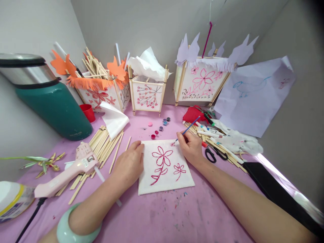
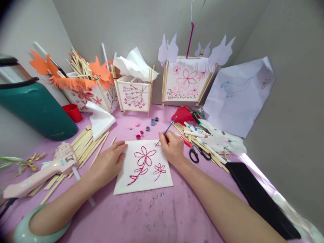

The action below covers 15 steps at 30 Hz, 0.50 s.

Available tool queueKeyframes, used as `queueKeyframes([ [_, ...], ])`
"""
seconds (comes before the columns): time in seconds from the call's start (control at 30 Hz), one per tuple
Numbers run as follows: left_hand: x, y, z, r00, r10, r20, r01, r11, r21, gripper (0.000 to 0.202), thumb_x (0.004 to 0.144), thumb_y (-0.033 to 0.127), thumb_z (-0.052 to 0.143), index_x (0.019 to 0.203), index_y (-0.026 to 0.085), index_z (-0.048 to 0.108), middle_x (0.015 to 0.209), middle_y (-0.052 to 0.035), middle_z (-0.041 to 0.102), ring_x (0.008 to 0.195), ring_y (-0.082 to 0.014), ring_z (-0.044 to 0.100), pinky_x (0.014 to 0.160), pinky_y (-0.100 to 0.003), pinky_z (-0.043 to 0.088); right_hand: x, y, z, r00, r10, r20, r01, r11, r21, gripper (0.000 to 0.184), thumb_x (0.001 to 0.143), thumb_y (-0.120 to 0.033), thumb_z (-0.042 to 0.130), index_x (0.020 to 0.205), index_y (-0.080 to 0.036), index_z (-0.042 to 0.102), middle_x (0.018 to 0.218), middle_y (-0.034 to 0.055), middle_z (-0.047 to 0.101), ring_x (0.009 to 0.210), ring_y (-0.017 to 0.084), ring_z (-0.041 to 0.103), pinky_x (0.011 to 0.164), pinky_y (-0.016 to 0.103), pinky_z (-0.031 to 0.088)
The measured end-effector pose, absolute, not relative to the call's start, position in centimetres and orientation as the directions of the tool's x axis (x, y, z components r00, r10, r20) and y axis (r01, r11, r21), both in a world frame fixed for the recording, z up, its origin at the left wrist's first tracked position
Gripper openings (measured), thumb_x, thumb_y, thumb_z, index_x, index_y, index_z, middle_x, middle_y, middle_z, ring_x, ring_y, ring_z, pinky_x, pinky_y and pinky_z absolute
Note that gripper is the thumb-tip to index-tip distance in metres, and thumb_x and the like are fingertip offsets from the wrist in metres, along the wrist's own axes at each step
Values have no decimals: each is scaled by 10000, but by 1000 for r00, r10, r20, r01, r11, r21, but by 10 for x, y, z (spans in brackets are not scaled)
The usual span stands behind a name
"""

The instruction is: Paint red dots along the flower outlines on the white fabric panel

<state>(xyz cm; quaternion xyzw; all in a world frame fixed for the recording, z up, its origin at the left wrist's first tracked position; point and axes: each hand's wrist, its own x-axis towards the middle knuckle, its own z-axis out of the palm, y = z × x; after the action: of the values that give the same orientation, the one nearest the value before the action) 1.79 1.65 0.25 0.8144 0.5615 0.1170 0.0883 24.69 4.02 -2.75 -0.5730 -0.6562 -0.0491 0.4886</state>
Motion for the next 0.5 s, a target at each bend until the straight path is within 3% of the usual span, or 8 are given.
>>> queueKeyframes([
  [0.5,17,16,2,339,937,81,898,-348,271,364,886,163,328,1172,141,552,1354,-104,474,1113,-272,560,943,-424,453,253,40,-28,133,717,684,832,295,-470,311,868,-327,497,591,-197,442,513,-52,394,480,95,390,513,247,291],
])
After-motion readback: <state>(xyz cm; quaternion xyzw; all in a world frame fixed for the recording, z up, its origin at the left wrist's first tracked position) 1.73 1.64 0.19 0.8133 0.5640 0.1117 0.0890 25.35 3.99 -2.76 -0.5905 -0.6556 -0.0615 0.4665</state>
